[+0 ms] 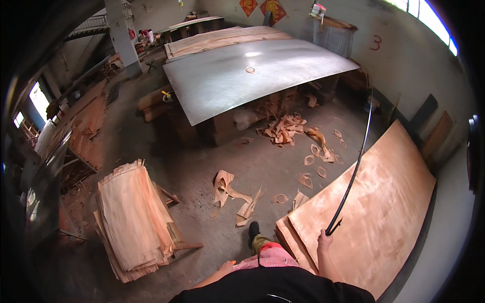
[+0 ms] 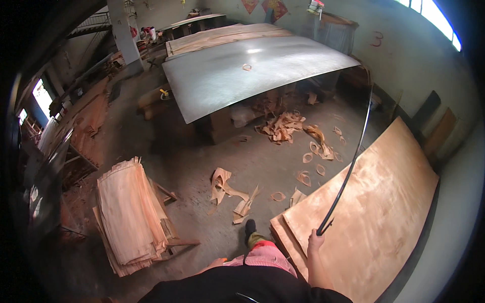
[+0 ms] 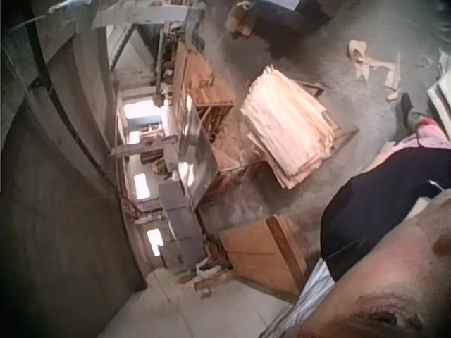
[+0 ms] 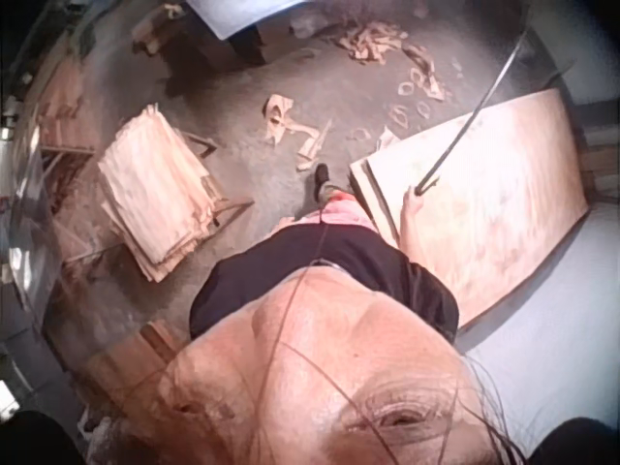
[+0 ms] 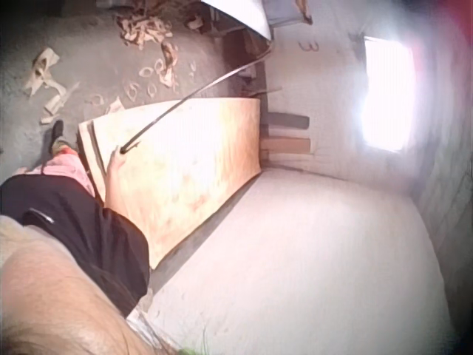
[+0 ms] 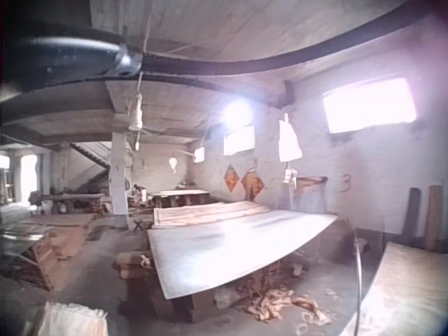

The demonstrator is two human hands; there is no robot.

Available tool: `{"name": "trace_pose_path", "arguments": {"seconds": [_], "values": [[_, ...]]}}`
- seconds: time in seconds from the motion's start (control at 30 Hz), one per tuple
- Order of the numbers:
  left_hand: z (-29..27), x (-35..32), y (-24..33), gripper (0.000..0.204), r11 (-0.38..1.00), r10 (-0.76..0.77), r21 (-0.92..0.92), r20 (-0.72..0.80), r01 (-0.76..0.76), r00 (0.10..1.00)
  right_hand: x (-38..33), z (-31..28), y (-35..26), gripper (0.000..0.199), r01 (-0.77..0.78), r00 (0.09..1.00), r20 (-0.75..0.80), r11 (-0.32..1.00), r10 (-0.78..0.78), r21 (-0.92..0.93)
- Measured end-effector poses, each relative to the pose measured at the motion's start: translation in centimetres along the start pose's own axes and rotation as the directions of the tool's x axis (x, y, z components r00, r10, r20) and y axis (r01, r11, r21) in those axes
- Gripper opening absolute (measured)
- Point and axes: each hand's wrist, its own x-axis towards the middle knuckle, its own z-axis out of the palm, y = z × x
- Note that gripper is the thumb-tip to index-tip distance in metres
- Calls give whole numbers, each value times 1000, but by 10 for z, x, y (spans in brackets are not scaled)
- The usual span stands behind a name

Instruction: The person uses a utility knife to score and peel thin wood veneer sheets from a large curved board. They lift and separate the veneer layers, then place the sheets on a stack on the floor.

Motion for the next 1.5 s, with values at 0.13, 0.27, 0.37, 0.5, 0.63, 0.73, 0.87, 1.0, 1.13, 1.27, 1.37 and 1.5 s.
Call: {"name": "trace_pose_path", "arguments": {"seconds": [0.13,0.27,0.37,0.5,0.63,0.73,0.87,1.0,1.13,1.27,1.37,1.5], "values": [[-83,33,24,44,999,-34,5,-88,34,996,42,95,-8,10,-21,995,95,999,18,37],[-192,22,68,43,996,-93,-8,-141,92,986,63,196,-36,10,-5,980,197,998,-7,63],[-221,46,32,44,997,-53,-71,-198,40,979,77,273,-47,12,-11,964,264,1000,5,22],[-292,18,48,46,963,-105,-266,-244,37,964,89,358,-72,15,-23,946,324,1000,21,3],[-291,38,-21,47,933,-251,-341,-379,118,891,76,447,-81,14,-57,932,358,998,46,20],[-322,59,-62,49,928,-285,-339,-371,156,884,62,505,-82,13,-52,928,369,999,44,13],[-402,72,-87,52,911,-317,-363,-318,194,893,46,565,-84,18,-30,940,337,998,45,-49],[-452,95,-124,50,933,-267,-335,-392,134,880,39,627,-78,15,-55,941,332,997,70,-54],[-494,100,-137,50,955,-212,-278,-381,107,900,20,672,-78,13,-80,936,339,996,90,-42],[-522,120,-144,49,959,-210,-255,-365,120,907,14,702,-74,12,-120,936,326,991,135,-65],[-557,148,-144,47,966,-181,-234,-309,110,934,27,722,-57,12,-133,935,322,989,148,-67],[-595,210,-154,46,988,-69,-152,-338,18,939,49,760,-50,16,-220,878,420,973,228,-69]]}}
